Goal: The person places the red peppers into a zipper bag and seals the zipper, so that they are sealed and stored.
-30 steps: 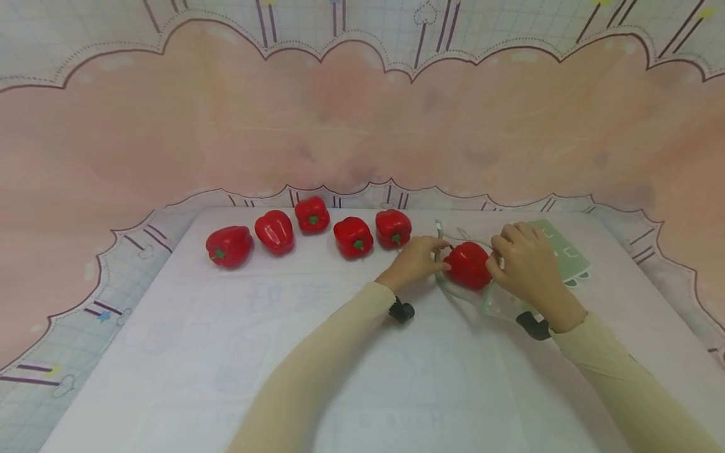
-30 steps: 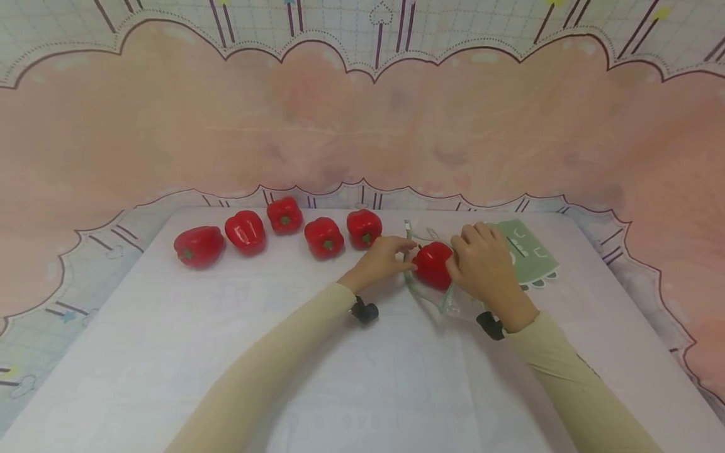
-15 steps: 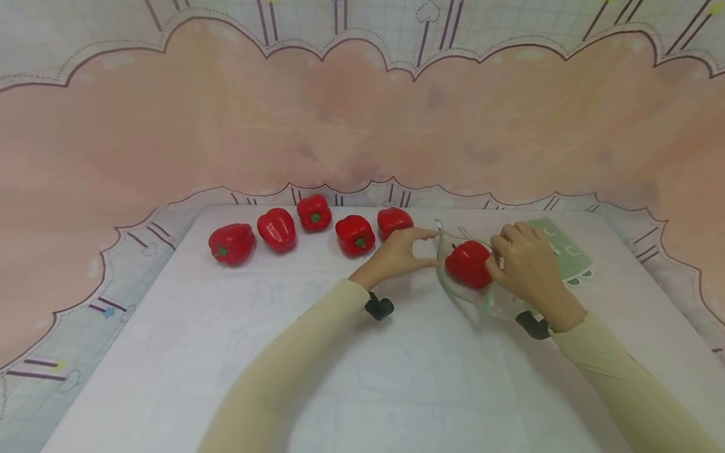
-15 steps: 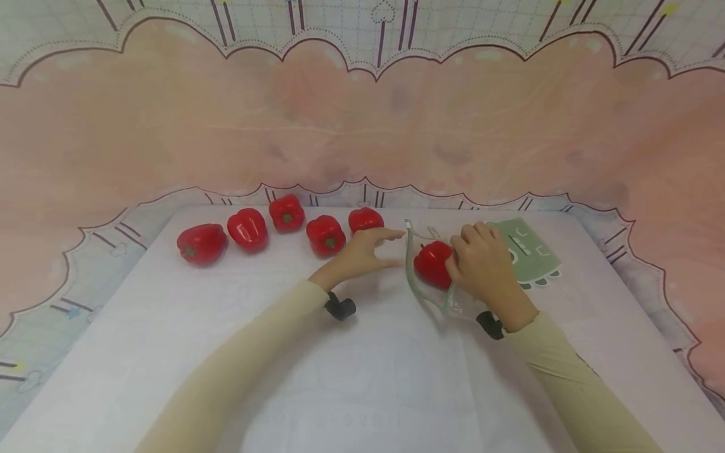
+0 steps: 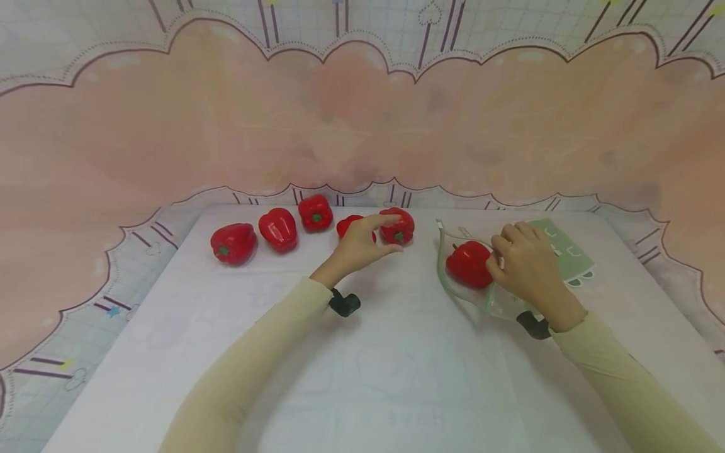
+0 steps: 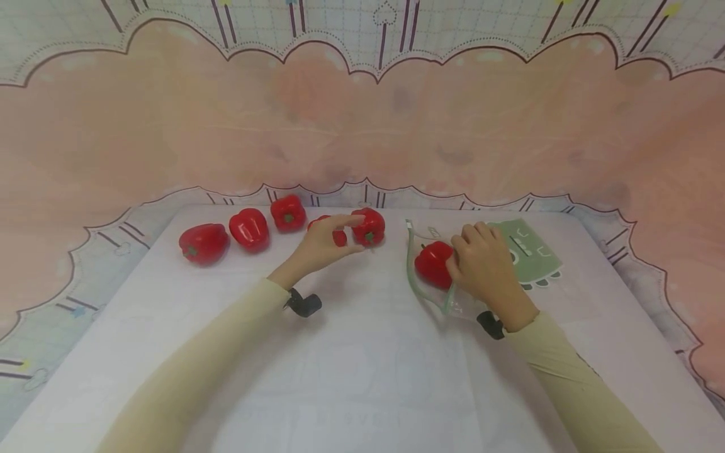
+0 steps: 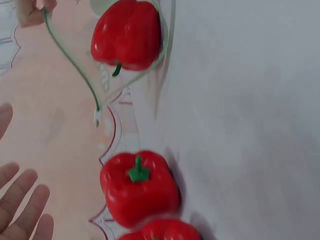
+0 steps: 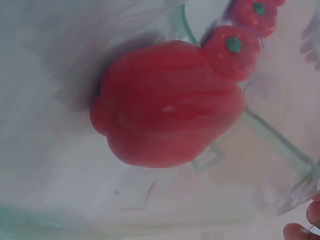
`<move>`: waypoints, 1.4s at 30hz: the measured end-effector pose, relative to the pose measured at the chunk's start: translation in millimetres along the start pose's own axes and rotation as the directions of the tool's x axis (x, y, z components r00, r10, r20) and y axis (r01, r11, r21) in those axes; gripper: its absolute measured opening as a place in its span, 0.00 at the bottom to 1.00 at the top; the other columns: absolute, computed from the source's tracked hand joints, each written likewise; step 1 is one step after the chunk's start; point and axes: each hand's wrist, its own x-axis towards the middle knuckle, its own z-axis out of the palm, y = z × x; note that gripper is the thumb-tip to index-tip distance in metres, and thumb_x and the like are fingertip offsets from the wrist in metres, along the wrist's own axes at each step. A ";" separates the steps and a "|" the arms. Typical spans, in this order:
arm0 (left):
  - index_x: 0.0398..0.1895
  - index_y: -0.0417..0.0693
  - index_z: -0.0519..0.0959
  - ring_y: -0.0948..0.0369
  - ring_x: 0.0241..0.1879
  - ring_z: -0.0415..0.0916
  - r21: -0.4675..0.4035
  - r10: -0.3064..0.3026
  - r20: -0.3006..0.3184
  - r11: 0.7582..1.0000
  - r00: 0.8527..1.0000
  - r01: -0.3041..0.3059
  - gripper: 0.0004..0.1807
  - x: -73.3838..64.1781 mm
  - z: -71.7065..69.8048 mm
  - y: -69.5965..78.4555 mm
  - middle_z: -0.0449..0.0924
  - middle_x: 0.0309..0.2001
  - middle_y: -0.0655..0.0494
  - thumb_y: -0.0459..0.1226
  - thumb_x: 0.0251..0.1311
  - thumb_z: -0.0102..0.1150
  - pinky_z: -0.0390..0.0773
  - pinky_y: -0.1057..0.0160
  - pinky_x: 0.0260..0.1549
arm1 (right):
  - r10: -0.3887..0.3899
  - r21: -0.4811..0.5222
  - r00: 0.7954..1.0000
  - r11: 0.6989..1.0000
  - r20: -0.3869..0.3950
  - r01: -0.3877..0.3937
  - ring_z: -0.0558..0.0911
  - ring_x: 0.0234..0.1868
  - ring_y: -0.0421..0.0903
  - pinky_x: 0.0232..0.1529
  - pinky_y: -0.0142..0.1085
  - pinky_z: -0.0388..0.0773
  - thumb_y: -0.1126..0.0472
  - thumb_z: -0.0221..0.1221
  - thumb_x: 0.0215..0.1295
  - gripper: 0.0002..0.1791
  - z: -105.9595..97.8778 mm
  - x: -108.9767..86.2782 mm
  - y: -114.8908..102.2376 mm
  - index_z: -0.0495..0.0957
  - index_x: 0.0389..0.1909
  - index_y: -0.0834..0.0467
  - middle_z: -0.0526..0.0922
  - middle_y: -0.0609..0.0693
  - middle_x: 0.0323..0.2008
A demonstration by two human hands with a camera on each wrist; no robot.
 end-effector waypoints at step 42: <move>0.54 0.45 0.78 0.51 0.52 0.75 -0.020 -0.300 -0.158 0.954 0.941 0.301 0.22 -35.9 -9.0 -64.0 0.81 0.49 0.49 0.39 0.55 0.65 0.75 0.53 0.54 | -0.003 -0.011 1.000 1.000 0.001 0.003 0.74 0.31 0.57 0.36 0.50 0.75 0.65 0.58 0.46 0.07 4.8 -0.2 1.8 0.78 0.23 0.67 0.77 0.60 0.22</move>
